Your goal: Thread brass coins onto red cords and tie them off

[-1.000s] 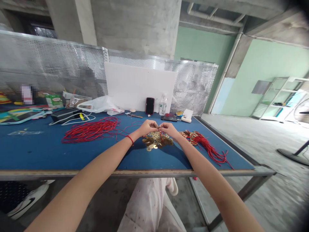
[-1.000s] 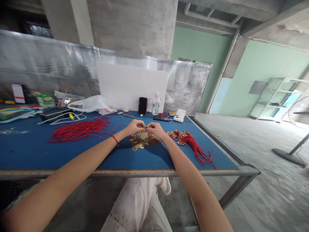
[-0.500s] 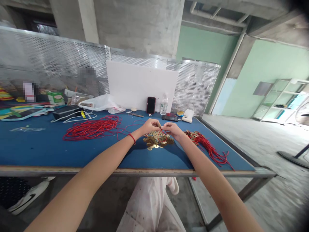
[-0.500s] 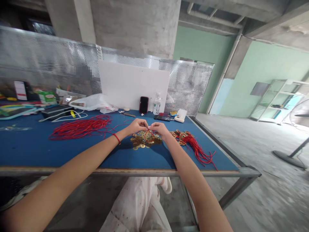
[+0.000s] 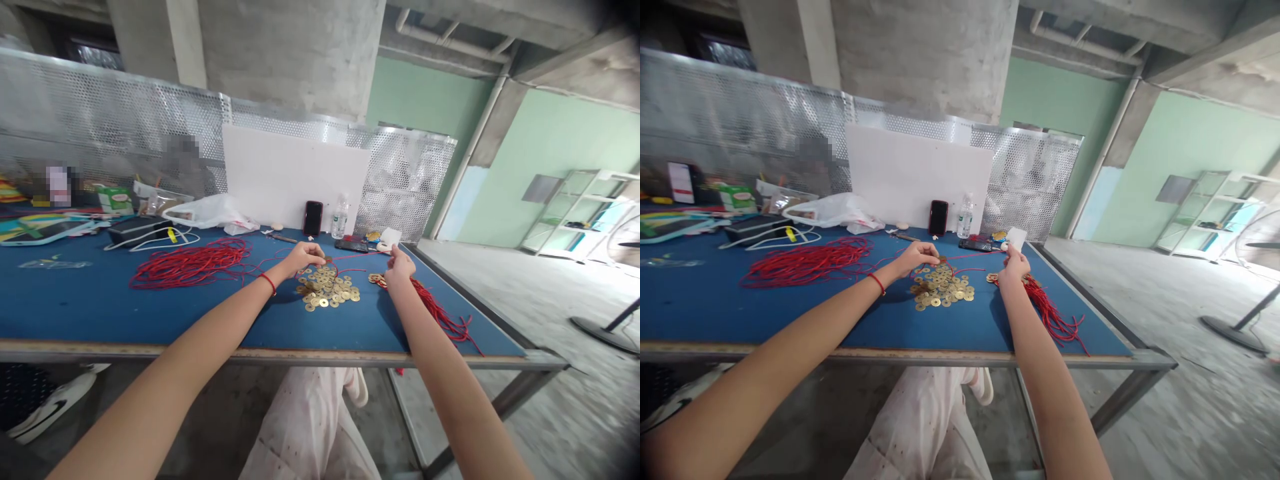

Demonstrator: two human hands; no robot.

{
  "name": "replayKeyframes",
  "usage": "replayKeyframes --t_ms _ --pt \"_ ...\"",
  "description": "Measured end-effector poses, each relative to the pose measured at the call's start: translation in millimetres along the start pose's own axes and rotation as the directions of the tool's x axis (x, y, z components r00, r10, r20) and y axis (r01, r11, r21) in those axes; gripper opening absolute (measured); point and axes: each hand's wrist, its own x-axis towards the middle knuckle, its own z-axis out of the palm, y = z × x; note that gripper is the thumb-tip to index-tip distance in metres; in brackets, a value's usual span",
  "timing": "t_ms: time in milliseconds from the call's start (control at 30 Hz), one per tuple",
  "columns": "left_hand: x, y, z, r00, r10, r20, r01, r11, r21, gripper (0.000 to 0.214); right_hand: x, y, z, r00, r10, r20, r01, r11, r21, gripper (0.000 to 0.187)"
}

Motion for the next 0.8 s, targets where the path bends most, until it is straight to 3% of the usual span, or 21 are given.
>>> replayKeyframes --t_ms 167,267,333,433,500,533,567,633,800 --pt "-1 4 6.9 0.999 -0.031 0.020 0.031 0.999 -0.015 0.014 -2 6 1 0.990 -0.116 0.084 0.116 0.993 0.008 0.025" --pt "0 0 10.0 0.996 -0.080 0.035 0.082 0.995 -0.055 0.017 -11 13 8 0.945 -0.225 0.239 0.234 0.972 -0.009 0.034" --pt "1 -3 11.3 0.992 -0.122 0.034 0.124 0.989 -0.079 0.020 -22 18 12 0.820 -0.318 0.475 0.381 0.924 -0.039 0.038" --pt "1 -3 12.5 0.989 -0.147 0.021 0.149 0.981 -0.121 0.021 -42 30 15 0.482 -0.248 0.840 0.534 0.843 -0.057 0.039" --pt "0 0 12.7 0.989 -0.147 0.011 0.146 0.976 -0.163 0.019 -55 37 15 0.285 -0.131 0.949 0.601 0.796 -0.070 0.043" --pt "-1 2 12.5 0.989 -0.149 0.004 0.148 0.972 -0.184 0.017 -60 39 14 0.221 -0.092 0.971 0.646 0.759 -0.075 0.043" --pt "-1 4 12.2 0.988 -0.156 -0.001 0.152 0.967 -0.203 0.016 -64 41 14 0.186 -0.069 0.980 0.691 0.718 -0.081 0.042" --pt "-2 7 11.1 0.985 -0.170 -0.009 0.164 0.961 -0.225 0.014 -68 43 12 0.179 -0.039 0.983 0.747 0.656 -0.110 0.036" --pt "-2 4 11.2 0.979 -0.203 0.006 0.200 0.958 -0.206 0.014 -64 40 12 0.297 -0.091 0.950 0.792 0.579 -0.192 0.033"
